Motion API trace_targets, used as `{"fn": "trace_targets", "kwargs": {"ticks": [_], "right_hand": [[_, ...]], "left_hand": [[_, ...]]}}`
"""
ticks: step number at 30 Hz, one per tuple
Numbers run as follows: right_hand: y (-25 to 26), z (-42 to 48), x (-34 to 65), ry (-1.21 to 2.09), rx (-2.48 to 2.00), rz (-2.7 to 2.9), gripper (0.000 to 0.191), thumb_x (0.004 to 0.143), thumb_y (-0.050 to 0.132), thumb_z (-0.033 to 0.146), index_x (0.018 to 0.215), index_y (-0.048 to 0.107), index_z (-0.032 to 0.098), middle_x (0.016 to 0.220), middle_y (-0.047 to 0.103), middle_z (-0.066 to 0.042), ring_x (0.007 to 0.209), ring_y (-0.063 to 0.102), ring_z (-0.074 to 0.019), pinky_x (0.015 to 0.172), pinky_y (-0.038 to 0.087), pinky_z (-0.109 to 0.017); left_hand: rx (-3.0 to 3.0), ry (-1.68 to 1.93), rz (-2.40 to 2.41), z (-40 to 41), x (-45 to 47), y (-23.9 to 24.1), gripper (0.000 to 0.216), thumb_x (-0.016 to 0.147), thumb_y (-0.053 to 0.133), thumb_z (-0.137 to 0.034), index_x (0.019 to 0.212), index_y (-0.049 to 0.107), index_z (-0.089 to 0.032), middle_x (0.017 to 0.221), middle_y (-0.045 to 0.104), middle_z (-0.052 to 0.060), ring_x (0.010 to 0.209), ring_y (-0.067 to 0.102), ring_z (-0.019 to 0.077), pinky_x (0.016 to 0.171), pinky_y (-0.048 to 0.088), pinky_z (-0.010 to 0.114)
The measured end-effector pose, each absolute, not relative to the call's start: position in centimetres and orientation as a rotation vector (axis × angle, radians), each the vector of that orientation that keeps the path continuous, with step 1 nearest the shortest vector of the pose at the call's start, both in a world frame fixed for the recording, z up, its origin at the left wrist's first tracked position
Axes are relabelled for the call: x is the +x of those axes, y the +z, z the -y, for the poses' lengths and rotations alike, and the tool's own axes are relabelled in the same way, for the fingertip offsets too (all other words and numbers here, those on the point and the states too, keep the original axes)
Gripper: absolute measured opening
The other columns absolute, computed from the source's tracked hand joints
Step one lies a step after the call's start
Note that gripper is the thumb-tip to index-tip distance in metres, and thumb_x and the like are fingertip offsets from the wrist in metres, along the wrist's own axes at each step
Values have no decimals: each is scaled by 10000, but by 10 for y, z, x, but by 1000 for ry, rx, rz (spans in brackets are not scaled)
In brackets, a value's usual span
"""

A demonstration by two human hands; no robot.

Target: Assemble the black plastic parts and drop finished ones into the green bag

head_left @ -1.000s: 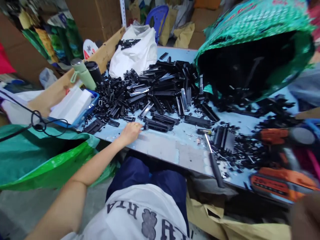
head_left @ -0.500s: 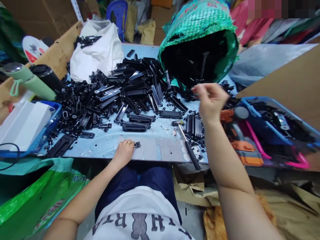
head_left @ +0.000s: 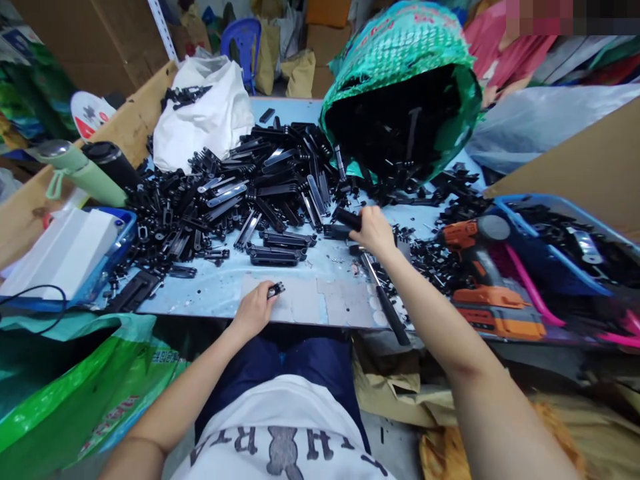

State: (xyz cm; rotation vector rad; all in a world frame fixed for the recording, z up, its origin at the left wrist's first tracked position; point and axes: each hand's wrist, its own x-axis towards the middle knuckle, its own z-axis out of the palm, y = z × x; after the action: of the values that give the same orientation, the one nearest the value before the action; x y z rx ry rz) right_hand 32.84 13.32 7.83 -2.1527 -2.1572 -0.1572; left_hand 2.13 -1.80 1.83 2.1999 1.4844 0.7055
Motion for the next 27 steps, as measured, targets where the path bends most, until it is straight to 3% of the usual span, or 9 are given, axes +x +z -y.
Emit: {"fn": "trace_targets", "kwargs": {"ticks": [4,8,12,15,18,21,25,27], "right_hand": [[57,-44,292,-5,-1911,2582,255,863,453,254,1078,509,128,967,576,-134,806,543,-229,680,388,-315],[34,14,273,32,-1544,2689,446,876,448,463,1181,510,144,1138,556,-160,967,522,-274,822,400,-379],[28,20,256,351,-1502,2405,420,918,380,408,1268,488,201,1147,571,-140,1018,538,-260,891,408,-426],[32,18,238,895,-1417,1948,455,941,292,421,1342,407,238,1055,602,-101,794,611,-188,722,506,-356],[37,20,227,1279,-1265,1623,519,932,277,479,1397,331,255,843,609,-47,542,561,-132,504,501,-290],[40,18,233,1270,-1131,1673,521,902,380,487,1375,383,269,839,579,-32,537,532,-108,496,497,-270],[42,15,244,1071,-1044,1917,499,884,463,428,1355,418,271,888,547,-40,617,529,-106,567,509,-269],[43,18,238,1012,-1045,1901,503,896,445,411,1375,387,266,897,540,-46,616,523,-107,559,504,-269]], "left_hand": [[2002,846,-1382,15,23,23,240,839,537,-275,1057,504,-181,1036,605,77,962,593,193,824,480,320],[1832,866,-1389,18,27,33,232,882,473,-318,1055,541,-178,945,634,51,872,610,171,796,477,300],[1757,913,-1322,24,37,40,356,941,331,-316,1179,551,-170,888,623,50,703,587,121,766,482,289],[1677,989,-1263,27,49,43,380,924,394,-337,1232,539,-168,826,599,32,573,534,87,687,491,264],[1648,1098,-1269,28,56,50,374,909,435,-332,1233,546,-182,865,602,40,655,563,103,695,491,255],[1778,1117,-1294,29,54,61,357,904,449,-301,1220,561,-180,907,612,61,850,579,151,814,471,286],[1906,1065,-1337,33,55,65,339,909,438,-284,1199,578,-178,872,609,62,840,582,160,802,473,296],[1849,1206,-1385,36,65,63,333,918,423,-292,1194,579,-188,912,617,72,870,583,163,811,475,296]]}}
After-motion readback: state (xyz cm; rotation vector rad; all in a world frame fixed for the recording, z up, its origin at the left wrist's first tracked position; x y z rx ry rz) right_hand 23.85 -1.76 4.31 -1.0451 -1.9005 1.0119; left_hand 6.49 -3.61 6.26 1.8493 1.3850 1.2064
